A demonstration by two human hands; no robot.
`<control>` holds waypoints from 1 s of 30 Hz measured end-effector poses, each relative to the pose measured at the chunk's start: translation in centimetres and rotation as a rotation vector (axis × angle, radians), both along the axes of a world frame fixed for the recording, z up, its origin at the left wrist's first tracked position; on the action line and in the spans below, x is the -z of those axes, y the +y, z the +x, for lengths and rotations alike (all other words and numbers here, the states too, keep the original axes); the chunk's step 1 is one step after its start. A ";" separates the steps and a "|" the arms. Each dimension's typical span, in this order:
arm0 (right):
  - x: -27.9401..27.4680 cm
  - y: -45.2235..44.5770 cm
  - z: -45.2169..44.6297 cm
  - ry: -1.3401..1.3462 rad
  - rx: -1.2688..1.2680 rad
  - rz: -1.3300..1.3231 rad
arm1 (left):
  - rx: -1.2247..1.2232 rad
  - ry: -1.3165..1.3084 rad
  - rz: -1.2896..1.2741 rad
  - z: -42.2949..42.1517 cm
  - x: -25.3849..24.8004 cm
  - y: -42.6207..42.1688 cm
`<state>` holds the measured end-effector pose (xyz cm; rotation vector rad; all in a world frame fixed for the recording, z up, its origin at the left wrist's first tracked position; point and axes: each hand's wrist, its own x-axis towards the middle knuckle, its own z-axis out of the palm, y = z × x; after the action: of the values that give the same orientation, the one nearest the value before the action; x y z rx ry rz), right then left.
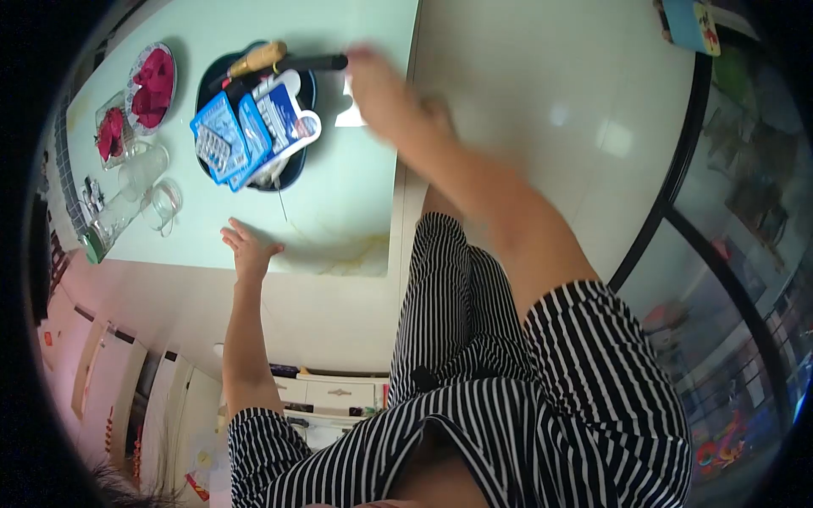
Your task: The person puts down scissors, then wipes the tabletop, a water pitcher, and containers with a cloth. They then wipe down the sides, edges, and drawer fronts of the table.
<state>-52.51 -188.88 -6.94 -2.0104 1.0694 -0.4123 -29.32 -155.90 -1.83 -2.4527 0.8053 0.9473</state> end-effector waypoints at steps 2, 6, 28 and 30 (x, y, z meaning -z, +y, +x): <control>0.4 5.2 -2.1 -0.112 -0.274 -0.331 | 0.005 0.011 0.037 0.3 0.0 0.0; -1.3 1.2 -3.6 -0.075 -0.615 -0.224 | -0.008 0.022 0.017 0.4 -0.2 0.1; -1.1 9.3 -9.5 -0.439 1.049 1.624 | -0.385 0.365 -1.119 -18.3 -8.8 -48.3; -1.1 8.2 -7.4 -0.078 0.919 1.611 | -0.178 0.249 -1.198 -14.7 -2.8 -53.3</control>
<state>-59.91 -180.70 -5.89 -0.0534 1.4648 0.0223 -44.02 -209.24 0.92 -3.4705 1.6067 1.0003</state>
